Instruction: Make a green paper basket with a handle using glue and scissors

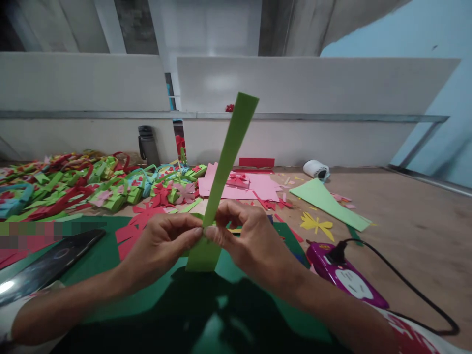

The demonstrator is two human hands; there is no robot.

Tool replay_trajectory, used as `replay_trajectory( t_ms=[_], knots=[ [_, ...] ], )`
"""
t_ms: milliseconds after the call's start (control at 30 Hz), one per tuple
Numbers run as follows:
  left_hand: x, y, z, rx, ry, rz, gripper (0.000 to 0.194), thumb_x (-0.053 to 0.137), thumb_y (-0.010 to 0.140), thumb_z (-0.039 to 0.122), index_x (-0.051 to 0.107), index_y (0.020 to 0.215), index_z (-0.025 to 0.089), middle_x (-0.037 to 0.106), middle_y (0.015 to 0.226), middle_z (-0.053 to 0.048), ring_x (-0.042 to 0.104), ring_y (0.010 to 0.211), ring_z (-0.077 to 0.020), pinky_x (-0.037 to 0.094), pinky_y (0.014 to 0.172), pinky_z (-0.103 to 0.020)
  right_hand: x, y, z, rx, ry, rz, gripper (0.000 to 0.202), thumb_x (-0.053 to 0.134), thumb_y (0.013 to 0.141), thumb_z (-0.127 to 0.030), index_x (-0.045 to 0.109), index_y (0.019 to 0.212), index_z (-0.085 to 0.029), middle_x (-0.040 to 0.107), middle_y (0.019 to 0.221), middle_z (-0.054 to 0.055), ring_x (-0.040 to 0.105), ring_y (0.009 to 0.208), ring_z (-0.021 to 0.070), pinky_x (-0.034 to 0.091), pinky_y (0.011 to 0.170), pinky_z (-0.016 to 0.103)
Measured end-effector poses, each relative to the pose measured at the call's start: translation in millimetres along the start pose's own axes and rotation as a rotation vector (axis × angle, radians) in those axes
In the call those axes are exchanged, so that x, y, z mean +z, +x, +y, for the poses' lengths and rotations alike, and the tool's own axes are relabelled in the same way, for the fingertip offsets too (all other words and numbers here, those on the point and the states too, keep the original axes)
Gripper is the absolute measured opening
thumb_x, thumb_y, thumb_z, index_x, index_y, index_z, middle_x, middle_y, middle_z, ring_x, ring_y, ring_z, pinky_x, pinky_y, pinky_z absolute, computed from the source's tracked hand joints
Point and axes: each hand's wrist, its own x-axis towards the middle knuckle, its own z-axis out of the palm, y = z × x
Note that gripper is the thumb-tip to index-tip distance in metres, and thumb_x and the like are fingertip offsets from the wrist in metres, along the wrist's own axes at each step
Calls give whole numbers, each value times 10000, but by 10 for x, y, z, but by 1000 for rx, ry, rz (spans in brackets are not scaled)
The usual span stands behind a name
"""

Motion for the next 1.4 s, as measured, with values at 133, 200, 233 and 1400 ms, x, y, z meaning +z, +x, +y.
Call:
replay_trajectory(
  t_ms=[133, 200, 233, 1400],
  knots=[
    [17, -7, -38, -8, 44, -13, 115, 553, 770, 184, 652, 757, 128, 570, 604, 18, 449, 509, -57, 342, 451, -149, 21, -20, -16, 13, 53, -33, 146, 601, 812, -284, 680, 892, -191, 678, 808, 8, 610, 760, 159, 489, 691, 264],
    [18, -3, -72, -10, 44, -2, 108, 573, 742, 171, 641, 816, 133, 601, 660, 2, 502, 557, -79, 379, 489, -164, -5, -33, -20, 18, 92, -3, 156, 601, 814, -272, 683, 920, -193, 690, 842, 16, 621, 774, 163, 498, 699, 265],
    [17, -1, -90, -9, 46, 4, 125, 582, 727, 160, 632, 839, 136, 617, 699, -8, 531, 594, -92, 398, 516, -173, -25, -38, -24, 19, 121, 22, 168, 606, 810, -273, 680, 938, -195, 695, 863, 20, 626, 773, 164, 505, 694, 264],
    [123, -141, -383, 189, 313, 2, 560, 515, 790, 87, 321, 1296, 230, 515, 1220, -100, 541, 1018, -193, 432, 842, -283, -209, -88, -178, -170, -308, -295, 123, 512, 829, -117, 593, 777, -194, 605, 767, -9, 528, 697, 126, 408, 620, 231]
  ],
)
